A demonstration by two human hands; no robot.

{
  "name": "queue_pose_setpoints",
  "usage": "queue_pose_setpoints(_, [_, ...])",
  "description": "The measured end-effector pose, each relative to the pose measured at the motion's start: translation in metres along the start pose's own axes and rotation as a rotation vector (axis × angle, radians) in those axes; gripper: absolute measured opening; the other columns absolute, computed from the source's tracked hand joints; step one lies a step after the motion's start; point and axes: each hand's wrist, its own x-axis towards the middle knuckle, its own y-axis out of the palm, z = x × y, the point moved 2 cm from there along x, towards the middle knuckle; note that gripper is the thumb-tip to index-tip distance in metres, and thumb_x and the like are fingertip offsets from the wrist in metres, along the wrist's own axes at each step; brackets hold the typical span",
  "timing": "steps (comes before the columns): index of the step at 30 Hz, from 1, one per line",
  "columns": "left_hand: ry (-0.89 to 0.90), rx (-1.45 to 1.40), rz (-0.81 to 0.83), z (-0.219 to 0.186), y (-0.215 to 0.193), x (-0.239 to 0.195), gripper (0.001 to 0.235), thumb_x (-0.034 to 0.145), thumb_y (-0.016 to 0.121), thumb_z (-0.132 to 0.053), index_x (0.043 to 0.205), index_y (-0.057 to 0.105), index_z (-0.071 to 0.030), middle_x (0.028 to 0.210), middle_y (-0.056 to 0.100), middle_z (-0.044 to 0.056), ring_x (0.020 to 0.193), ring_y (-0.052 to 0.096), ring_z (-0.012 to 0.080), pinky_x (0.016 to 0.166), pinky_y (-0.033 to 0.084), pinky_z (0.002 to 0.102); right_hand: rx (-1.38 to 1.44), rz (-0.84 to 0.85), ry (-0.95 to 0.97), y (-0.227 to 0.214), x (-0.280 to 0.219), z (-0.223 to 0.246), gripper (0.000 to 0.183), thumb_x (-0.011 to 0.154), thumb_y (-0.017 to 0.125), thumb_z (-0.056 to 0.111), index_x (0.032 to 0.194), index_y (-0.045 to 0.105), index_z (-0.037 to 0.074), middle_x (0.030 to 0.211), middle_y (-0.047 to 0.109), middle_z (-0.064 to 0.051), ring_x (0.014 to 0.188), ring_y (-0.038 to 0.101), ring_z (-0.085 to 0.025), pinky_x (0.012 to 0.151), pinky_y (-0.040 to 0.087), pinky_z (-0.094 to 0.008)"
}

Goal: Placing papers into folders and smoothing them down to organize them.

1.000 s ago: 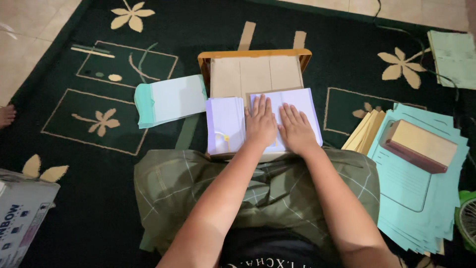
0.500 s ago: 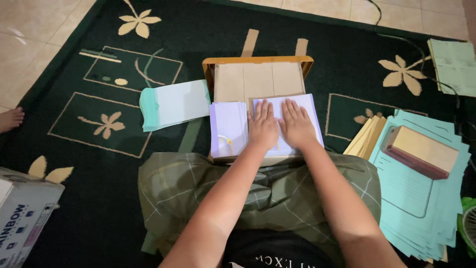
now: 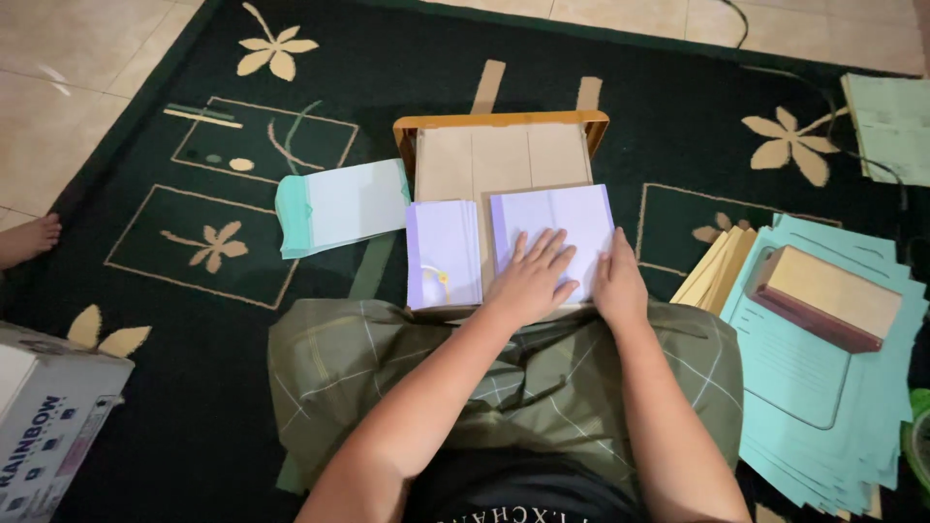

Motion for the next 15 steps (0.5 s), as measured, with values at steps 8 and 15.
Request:
queue_pose_setpoints(8, [0.028,-0.05,0.164,-0.005,-0.035,-0.003,0.067,0.096,0.055,-0.058,0.144,0.049,-0.012,0.162,0.04,0.017,0.153,0.031,0.035,0.121,0.021,0.066,-0.009,0.054,0.145,-0.004,-0.004,0.006,0.059,0.108,0.037,0.031,0.165,0.029,0.016,0.152,0.049,-0.021,0.139,0.049,-0.038,0.111,0.043,-0.049])
queue_pose_setpoints(15, [-0.003,-0.007,0.27,0.004,-0.03,0.003,0.07,0.099,0.051,-0.059,0.152,0.042,-0.013,0.159,0.047,0.01,0.151,0.039,0.028,0.118,0.032,0.061,-0.011,0.06,0.166,-0.005,-0.006,0.009,0.059,0.108,0.037,0.033,0.165,0.03,0.019,0.151,0.05,-0.019,0.139,0.05,-0.036,0.111,0.043,-0.05])
